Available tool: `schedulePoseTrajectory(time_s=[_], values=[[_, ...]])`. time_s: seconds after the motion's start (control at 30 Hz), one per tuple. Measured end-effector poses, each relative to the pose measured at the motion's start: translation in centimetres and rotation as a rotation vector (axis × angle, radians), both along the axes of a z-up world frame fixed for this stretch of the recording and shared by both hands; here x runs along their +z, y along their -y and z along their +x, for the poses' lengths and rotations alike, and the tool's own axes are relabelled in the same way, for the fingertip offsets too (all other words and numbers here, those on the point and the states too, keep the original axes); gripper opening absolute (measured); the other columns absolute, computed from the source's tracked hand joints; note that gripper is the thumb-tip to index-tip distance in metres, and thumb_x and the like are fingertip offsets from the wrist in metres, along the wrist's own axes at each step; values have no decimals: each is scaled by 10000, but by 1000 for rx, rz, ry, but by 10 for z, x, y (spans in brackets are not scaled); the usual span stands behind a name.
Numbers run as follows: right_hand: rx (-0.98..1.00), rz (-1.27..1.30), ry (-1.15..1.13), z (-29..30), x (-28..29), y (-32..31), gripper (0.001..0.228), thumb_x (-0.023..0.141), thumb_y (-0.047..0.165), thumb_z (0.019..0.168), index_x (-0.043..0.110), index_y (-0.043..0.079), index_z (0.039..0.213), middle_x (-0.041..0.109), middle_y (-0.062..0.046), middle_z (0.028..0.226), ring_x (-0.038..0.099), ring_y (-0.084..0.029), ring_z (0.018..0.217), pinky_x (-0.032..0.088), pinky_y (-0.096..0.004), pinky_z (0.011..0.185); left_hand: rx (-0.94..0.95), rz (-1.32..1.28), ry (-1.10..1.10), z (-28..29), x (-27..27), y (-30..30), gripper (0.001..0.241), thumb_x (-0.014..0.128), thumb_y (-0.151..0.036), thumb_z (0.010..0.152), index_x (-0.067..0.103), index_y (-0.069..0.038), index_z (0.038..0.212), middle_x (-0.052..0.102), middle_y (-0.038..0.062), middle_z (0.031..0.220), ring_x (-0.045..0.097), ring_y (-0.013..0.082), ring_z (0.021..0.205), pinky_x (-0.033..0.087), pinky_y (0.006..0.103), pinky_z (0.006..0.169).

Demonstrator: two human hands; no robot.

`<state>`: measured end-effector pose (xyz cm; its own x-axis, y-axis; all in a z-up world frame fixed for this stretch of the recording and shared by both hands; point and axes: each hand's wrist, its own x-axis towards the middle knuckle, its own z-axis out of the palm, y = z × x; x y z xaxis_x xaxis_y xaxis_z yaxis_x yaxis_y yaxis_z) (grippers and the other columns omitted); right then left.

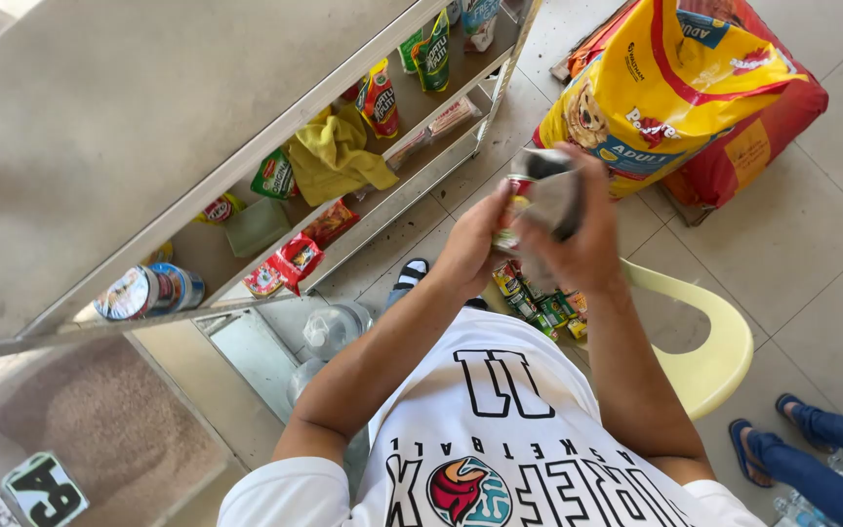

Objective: Cleaning canned goods with a cloth and then placing them on a shelf in a grocery store.

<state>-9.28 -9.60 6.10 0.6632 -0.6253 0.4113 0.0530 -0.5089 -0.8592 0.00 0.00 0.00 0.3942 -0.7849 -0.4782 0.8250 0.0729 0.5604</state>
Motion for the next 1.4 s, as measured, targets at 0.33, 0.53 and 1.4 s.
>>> schedulePoseTrajectory(time_s=[0.33,0.53,1.4], values=[[-100,-144,-48,-22,-31,21,386,916,229,871,692,82,1149,716,-154,905,720,-315,811,529,-410,696,40,51,77,-36,-17,-12,625,764,-519,923,615,15,1210,698,197,964,751,252,833,615,462,842],[272,-135,25,-32,-19,6,952,962,387,683,522,-19,1424,565,-221,1357,579,-390,1259,409,-474,1112,186,3,-27,-42,29,-13,553,813,-450,868,592,29,1036,609,141,824,703,224,702,604,405,691],[207,-155,13,-59,-12,49,702,878,266,839,573,-12,1406,605,-219,1296,608,-397,1225,425,-473,1083,3,-12,86,-56,-15,33,595,731,-553,936,591,-10,1136,688,161,925,731,255,836,615,387,770]])
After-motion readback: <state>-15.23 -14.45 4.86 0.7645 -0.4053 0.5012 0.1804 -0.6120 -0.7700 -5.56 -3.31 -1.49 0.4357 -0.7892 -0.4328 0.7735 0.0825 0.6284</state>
